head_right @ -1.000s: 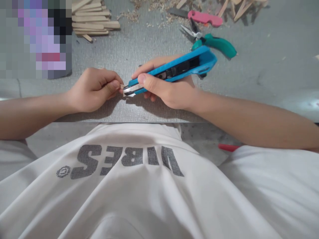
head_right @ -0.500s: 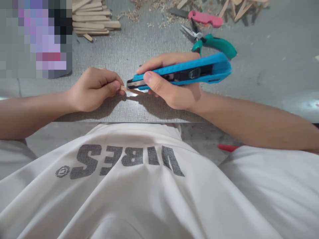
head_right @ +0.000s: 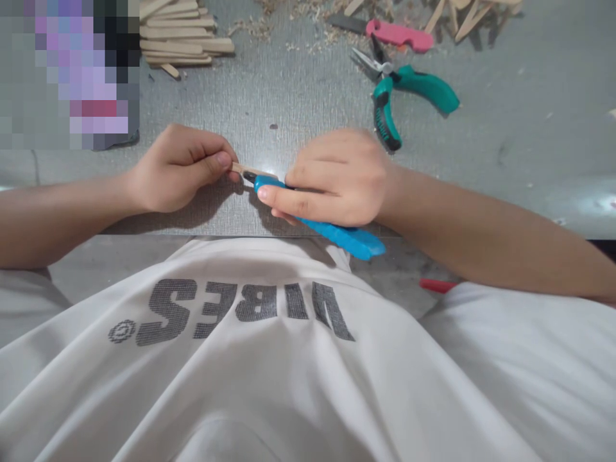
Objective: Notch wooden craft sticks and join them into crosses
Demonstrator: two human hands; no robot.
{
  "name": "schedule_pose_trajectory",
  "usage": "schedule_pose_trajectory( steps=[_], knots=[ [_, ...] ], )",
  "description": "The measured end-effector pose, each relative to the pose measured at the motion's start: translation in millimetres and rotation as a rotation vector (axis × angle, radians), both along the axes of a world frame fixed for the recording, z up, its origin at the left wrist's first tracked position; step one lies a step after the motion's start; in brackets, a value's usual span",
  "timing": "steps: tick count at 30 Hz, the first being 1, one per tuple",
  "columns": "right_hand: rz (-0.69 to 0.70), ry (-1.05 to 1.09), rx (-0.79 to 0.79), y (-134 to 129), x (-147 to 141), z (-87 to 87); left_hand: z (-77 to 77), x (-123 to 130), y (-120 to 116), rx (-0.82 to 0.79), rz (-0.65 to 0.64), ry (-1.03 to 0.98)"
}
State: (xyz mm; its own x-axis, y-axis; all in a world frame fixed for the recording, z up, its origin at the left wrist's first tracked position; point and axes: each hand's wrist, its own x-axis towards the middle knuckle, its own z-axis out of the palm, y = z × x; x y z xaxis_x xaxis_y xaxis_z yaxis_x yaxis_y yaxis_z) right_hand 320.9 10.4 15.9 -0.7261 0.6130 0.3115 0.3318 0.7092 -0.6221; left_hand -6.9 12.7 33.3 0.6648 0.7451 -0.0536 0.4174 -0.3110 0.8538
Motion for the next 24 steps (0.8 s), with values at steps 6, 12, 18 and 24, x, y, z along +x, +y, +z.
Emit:
schedule_pose_trajectory(
  steps=[6,12,18,24],
  knots=[
    [0.151,-0.141,0.091,4,0,-2.5,1.3,0,0,0.011,0.015,0.038],
    [0.141,-0.069,-0.018,10,-2,-5.6,1.4,-1,0,0.022,-0.013,0.053],
    [0.093,0.052,-0.133,11,-6,-4.3,-1.3,-1,1,0.073,-0.054,0.101],
    [0.151,0.062,-0.040,12,-13,-4.9,-2.3,0,1,0.075,-0.068,0.134]
  ],
)
